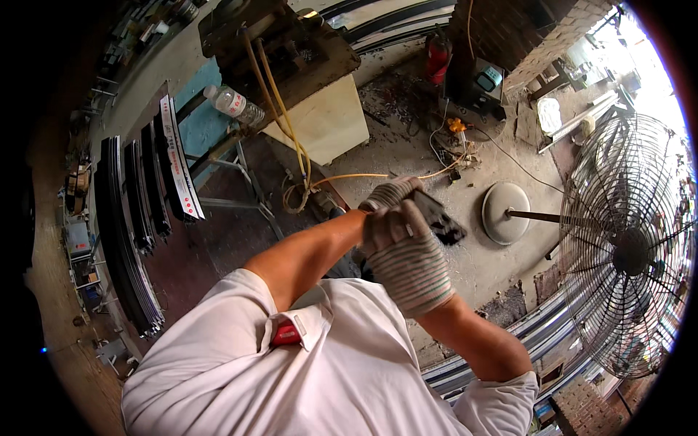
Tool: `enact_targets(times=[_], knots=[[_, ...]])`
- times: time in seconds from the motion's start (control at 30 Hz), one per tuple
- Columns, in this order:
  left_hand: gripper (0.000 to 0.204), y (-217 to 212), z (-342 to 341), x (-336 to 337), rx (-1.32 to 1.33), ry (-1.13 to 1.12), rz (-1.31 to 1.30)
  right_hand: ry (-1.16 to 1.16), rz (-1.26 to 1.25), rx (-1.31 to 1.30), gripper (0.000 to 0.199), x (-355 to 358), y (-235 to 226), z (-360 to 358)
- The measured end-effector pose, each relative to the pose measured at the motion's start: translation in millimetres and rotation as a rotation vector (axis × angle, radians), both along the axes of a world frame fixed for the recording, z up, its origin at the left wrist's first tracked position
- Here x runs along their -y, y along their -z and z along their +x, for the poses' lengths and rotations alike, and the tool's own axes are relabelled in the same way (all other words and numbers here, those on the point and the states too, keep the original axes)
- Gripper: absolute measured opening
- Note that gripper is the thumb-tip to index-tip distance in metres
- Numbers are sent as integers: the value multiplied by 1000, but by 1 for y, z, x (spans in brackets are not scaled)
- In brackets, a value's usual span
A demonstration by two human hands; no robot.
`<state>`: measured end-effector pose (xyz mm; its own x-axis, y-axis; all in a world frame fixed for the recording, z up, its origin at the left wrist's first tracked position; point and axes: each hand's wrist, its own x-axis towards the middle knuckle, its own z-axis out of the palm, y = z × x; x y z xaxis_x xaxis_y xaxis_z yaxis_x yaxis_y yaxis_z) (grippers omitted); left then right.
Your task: The person repeatedly picks up long black metal profiles from a workbench, carries them to a nearby stack, and places them on top. The person continues this cycle, handling one profile at a time and building a neat pile on the floor.
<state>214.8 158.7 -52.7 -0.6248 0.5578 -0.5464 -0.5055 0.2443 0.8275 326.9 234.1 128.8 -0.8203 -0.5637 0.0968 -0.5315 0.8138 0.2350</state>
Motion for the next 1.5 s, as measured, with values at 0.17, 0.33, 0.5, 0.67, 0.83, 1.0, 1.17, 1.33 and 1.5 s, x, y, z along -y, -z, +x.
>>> enact_targets(times=[0.17,0.33,0.5,0.67,0.83,1.0,1.17,1.33,1.5], knots=[[50,-13,-8,29,-554,-13,137,99,-507,12,56,-11,19,4],[58,-24,-39,57,-508,-160,118,494,-643,24,64,-65,113,4],[57,-15,-70,81,-195,-396,151,658,-893,454,53,-84,199,35],[60,-10,-98,98,-135,-596,141,740,-1312,696,45,-82,220,45],[67,-10,-128,110,-182,-664,-121,692,-1417,643,52,-47,168,14],[70,-19,-150,118,-100,-658,-243,634,-1513,627,54,-39,156,-3],[70,-17,-158,123,-147,-673,-282,614,-1488,631,51,-33,142,-13],[73,-21,-167,123,-118,-599,-396,608,-1447,549,49,-31,135,-16],[81,-27,-180,122,-65,-671,-381,663,-1316,537,45,-29,113,-31]])
